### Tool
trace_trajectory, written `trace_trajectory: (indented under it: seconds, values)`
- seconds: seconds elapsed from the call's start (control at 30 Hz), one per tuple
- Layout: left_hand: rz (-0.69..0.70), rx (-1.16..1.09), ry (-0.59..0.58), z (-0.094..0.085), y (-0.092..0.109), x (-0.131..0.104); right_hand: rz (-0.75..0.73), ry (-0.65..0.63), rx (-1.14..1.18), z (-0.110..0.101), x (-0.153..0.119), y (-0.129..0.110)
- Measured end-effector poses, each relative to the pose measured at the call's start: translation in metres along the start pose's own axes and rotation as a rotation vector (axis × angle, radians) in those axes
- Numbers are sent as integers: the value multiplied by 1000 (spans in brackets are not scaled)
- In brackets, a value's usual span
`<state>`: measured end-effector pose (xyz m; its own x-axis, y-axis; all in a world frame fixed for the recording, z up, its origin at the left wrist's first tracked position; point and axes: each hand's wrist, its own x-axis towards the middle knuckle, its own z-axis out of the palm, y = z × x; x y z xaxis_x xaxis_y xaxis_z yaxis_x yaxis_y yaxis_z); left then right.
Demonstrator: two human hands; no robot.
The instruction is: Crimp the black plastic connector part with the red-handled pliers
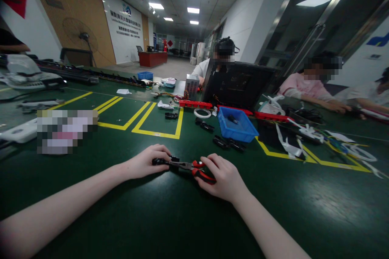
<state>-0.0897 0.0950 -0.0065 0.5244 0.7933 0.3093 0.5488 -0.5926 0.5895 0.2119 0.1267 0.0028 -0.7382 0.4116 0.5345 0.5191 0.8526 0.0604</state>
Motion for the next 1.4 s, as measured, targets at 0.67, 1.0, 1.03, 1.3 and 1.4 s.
trace_trajectory:
  seconds: [0.67,1.0,1.03,1.3,1.4]
  values:
    - [0,-44,-14,-1,-4,0,58,-95,-76,-2,6,-4]
    - [-3,-60,-8,-1,-2,0,37,-128,-109,-2,7,-3]
    - [-3,-59,-9,-1,-2,-1,30,-128,-106,-2,7,-2]
    - [8,-40,-12,0,-4,1,15,-128,-74,-6,9,1]
    - [14,-28,-6,0,-4,1,14,-126,-75,-5,8,1]
